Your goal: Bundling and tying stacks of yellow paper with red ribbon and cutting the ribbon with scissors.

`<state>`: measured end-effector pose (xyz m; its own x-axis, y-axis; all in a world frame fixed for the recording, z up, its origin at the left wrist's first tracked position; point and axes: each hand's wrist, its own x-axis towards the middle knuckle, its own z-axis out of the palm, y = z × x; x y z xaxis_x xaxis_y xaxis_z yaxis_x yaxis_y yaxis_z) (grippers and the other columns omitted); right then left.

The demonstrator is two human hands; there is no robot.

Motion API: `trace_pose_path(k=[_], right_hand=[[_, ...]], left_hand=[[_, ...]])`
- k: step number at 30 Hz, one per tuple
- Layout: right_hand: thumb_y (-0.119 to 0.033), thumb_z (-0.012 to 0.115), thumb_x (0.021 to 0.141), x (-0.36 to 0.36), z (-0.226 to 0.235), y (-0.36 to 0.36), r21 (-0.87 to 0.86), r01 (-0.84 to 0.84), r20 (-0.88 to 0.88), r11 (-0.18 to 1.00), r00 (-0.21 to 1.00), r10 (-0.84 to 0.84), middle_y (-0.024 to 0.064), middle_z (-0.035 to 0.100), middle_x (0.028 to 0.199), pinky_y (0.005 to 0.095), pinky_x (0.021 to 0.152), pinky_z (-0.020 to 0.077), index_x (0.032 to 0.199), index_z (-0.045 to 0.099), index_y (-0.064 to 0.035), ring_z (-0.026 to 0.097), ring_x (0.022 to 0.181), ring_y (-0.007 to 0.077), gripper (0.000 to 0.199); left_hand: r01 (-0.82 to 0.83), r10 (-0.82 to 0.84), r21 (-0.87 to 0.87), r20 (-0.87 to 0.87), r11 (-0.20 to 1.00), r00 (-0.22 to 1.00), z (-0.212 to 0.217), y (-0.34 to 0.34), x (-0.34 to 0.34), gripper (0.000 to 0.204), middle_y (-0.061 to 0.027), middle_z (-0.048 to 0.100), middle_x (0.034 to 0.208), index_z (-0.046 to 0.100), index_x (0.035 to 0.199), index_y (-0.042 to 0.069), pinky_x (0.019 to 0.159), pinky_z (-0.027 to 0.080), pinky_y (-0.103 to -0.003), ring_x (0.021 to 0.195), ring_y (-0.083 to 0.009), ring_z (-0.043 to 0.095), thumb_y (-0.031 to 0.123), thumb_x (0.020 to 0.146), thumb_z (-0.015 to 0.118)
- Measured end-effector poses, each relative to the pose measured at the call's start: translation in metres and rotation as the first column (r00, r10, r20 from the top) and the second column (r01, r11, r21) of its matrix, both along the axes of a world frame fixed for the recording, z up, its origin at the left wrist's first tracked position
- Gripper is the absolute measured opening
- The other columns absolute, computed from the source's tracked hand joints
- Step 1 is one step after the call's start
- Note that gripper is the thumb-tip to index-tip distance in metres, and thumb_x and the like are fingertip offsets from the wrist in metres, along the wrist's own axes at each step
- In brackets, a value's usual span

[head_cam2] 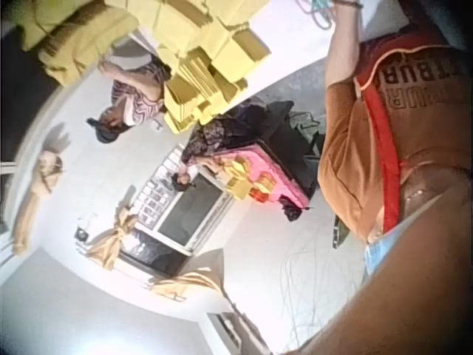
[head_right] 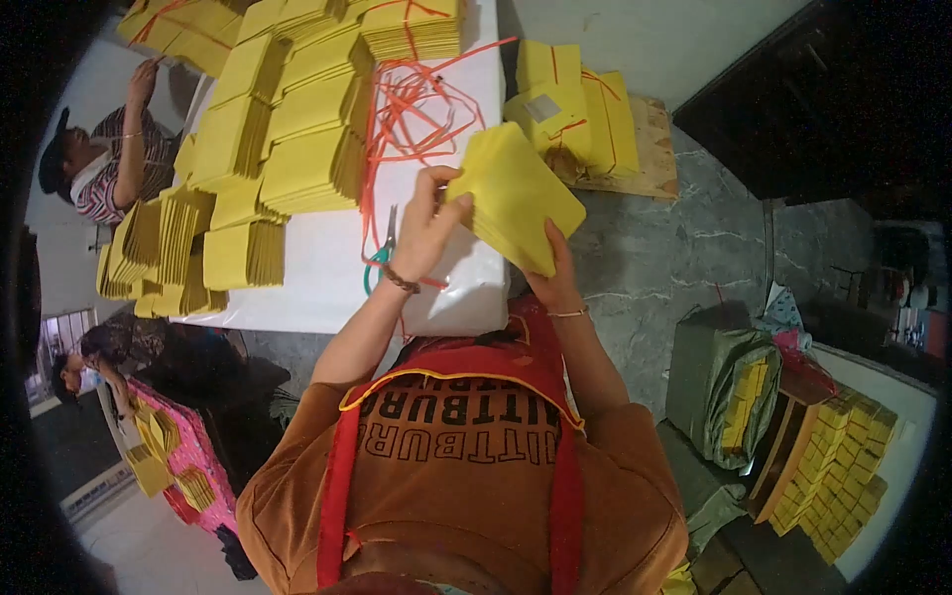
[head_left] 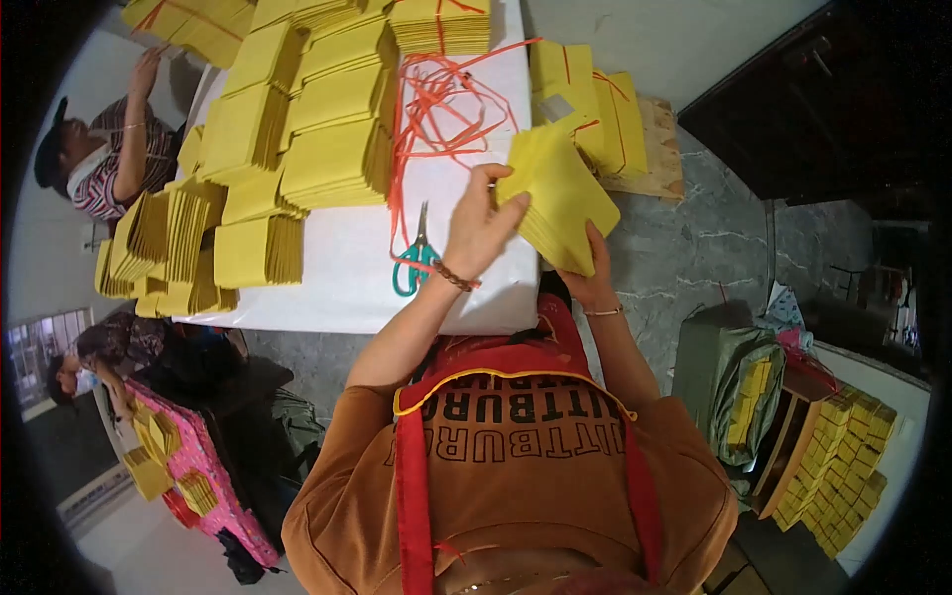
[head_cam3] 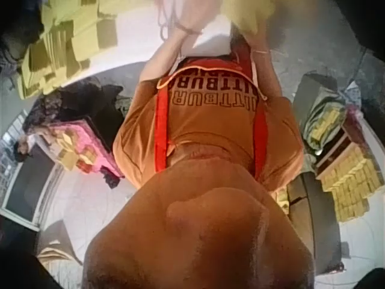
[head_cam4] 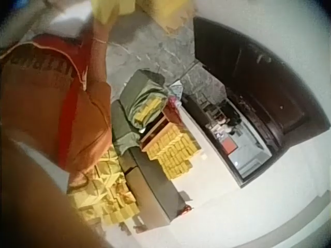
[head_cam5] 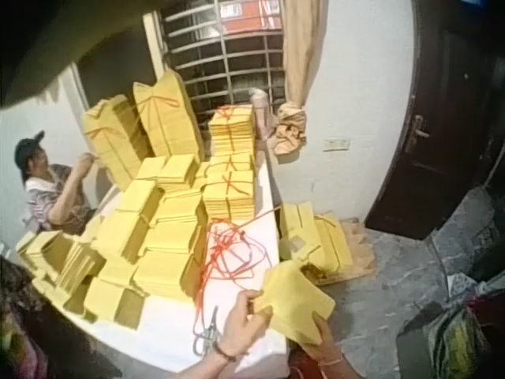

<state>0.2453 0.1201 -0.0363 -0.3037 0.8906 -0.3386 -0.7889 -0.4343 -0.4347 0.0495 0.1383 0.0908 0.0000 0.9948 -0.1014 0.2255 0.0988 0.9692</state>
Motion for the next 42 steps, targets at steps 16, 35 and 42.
trace_pose_path(k=[16, 35, 42], right_hand=[[-0.044, 0.044, 0.086, 0.224, -0.11, 0.085, -0.369, 0.144, 0.152, 0.918, 0.984, -0.093, 0.0057, 0.055, 0.113, 0.0391, 0.08, 0.045, 0.119, 0.047, -0.0115, 0.055, 0.098, 0.022, 0.046], [-0.049, 0.047, 0.082, 0.326, -0.206, 0.113, -0.641, 0.348, 0.229, 0.684, 0.938, -0.262, 0.0054, 0.057, 0.106, 0.0383, 0.073, 0.0473, 0.115, 0.05, -0.0116, 0.057, 0.09, 0.0213, 0.049], [-0.048, 0.042, 0.085, 0.312, -0.212, 0.119, -0.595, 0.25, 0.134, 0.764, 0.968, -0.212, 0.0071, 0.055, 0.112, 0.0403, 0.077, 0.0473, 0.122, 0.044, -0.0114, 0.056, 0.096, 0.0233, 0.052]], left_hand=[[-0.085, -0.013, -0.387, -0.243, 0.918, 0.97, -0.408, 0.273, 0.206, 0.02, -0.0046, 0.062, 0.086, 0.062, 0.097, 0.008, 0.062, 0.047, -0.032, 0.073, -0.0196, 0.059, 0.011, 0.082, 0.049], [-0.644, 0.362, -0.553, -0.539, 0.529, 0.761, -0.607, 0.431, 0.231, 0.042, -0.018, 0.062, 0.093, 0.056, 0.096, 0.003, 0.075, 0.05, -0.037, 0.084, -0.0304, 0.062, 0.028, 0.065, 0.068], [-0.606, 0.787, -0.616, 0.037, 0.503, 0.616, -0.535, 0.439, 0.259, 0.017, -0.01, 0.059, 0.073, 0.056, 0.084, 0.004, 0.053, 0.046, -0.034, 0.059, -0.0229, 0.056, 0.015, 0.071, 0.059]])
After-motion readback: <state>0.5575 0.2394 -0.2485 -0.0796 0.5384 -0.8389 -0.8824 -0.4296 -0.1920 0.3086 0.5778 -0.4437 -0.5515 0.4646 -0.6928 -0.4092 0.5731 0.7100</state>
